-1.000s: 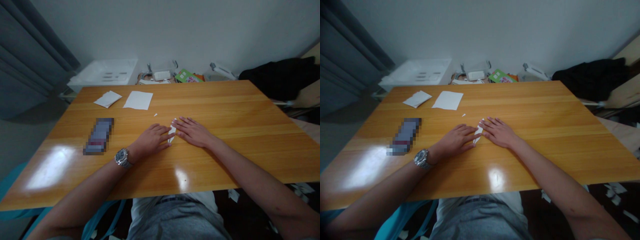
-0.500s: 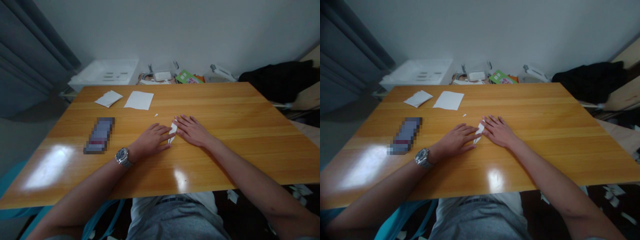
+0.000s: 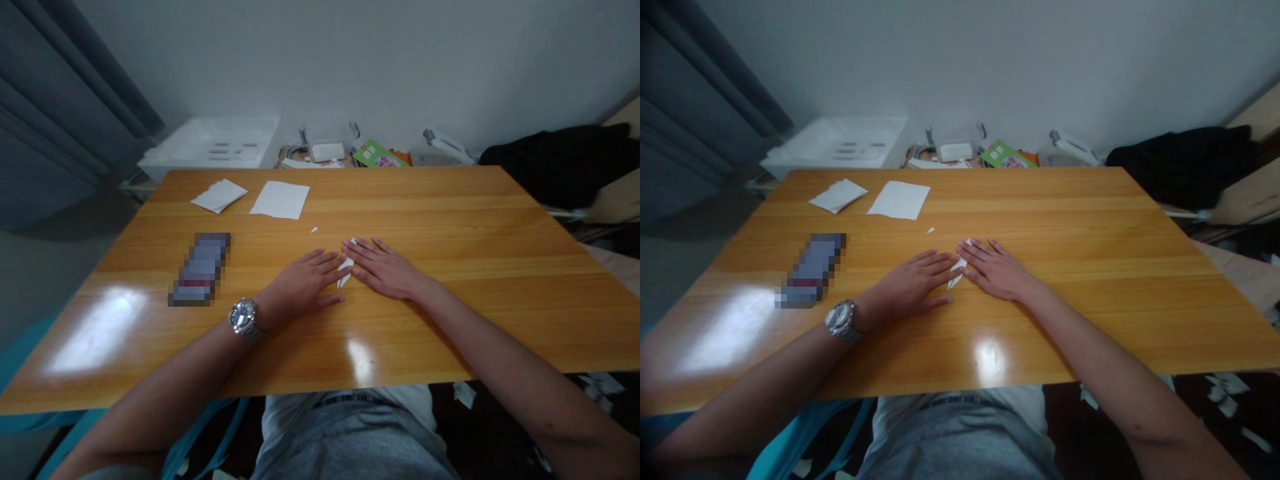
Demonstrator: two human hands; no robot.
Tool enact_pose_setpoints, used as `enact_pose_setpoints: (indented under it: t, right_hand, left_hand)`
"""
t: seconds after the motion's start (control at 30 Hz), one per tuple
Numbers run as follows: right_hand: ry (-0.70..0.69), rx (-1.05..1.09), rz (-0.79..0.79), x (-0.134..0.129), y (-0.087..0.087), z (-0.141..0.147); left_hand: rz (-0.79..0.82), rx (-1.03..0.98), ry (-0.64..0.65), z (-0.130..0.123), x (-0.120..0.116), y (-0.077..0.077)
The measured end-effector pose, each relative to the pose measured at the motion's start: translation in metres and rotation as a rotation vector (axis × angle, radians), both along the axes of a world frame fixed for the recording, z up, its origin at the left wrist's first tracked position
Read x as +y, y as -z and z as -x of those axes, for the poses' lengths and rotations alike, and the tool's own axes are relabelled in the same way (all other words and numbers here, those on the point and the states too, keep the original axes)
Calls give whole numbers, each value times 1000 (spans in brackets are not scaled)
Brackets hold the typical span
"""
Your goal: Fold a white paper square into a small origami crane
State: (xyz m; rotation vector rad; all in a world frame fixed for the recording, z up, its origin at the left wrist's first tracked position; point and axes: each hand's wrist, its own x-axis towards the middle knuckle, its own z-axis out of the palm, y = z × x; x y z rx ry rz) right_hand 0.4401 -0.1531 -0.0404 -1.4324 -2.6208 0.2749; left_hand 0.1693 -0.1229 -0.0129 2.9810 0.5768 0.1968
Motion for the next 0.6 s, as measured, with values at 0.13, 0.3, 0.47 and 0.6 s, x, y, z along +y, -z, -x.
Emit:
enact_pose_setpoints:
  t: [0.13,0.3,0.47,0.6]
  right_hand:
    - [5,9,5,-1,-1,1]
    - [16,13,2,-1,-2,2]
    - [19,30,-21,2,4,-1]
    - [23,24,-25,4,7,-2]
  left_hand:
    - [16,1,17,2,0,-4]
    - [7,-19,37,2,2,-9]
    - [0,-53,93,1,4,-11]
    - [-1,-59,86,0,4,-10]
